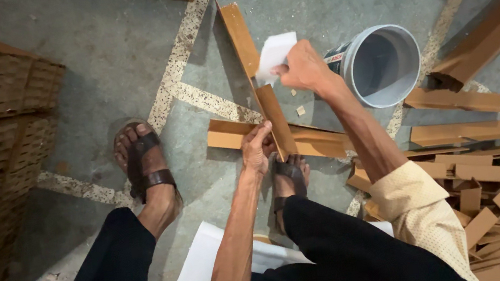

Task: The person applies white adhesive to the edges and grooves of rectangular wooden pieces using a white foam brush. They repeatedly dip the brush into a bucket of glue and spread it along the surfaces of the wood, handling the pieces one at a time.

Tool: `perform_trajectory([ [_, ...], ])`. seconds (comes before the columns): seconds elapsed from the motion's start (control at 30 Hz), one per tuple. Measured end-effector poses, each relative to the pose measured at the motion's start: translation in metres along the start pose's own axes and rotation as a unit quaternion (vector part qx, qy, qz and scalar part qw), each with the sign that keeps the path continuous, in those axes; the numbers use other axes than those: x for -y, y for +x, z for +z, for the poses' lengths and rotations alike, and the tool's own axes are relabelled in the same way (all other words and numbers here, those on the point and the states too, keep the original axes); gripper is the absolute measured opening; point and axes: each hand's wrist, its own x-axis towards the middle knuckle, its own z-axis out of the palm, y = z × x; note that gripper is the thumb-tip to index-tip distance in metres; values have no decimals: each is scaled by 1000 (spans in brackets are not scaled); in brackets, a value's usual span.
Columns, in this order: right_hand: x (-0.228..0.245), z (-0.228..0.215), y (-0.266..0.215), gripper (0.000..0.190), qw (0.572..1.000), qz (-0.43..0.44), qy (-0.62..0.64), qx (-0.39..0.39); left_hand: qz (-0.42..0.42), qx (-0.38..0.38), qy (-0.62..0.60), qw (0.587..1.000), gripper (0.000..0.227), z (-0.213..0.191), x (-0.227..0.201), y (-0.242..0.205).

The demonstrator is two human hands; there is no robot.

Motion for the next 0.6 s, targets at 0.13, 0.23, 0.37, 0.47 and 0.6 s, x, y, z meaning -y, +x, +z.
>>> perform_trajectory([
  [0.13, 15, -38, -2, 22, 994, 52, 93, -1, 1, 17, -26, 1000, 27, -2, -5, 4],
  [0.23, 27, -50, 10, 19, 983, 21, 159, -93, -7, 27, -43, 999, 24, -3, -11, -1],
  [0.37, 24, -28, 29, 16, 989, -49, 100, -100, 3, 1, -33, 999, 22, 3, -12, -3],
  [0.47, 11, 0, 28, 22, 993, -56, 73, -70, 14, 6, -15, 1000, 23, 4, -16, -7],
  [0.6, -7, 10, 11, 22, 1000, -19, -16, 6, -2, -22, 0, 1000, 23, 12, -21, -8],
])
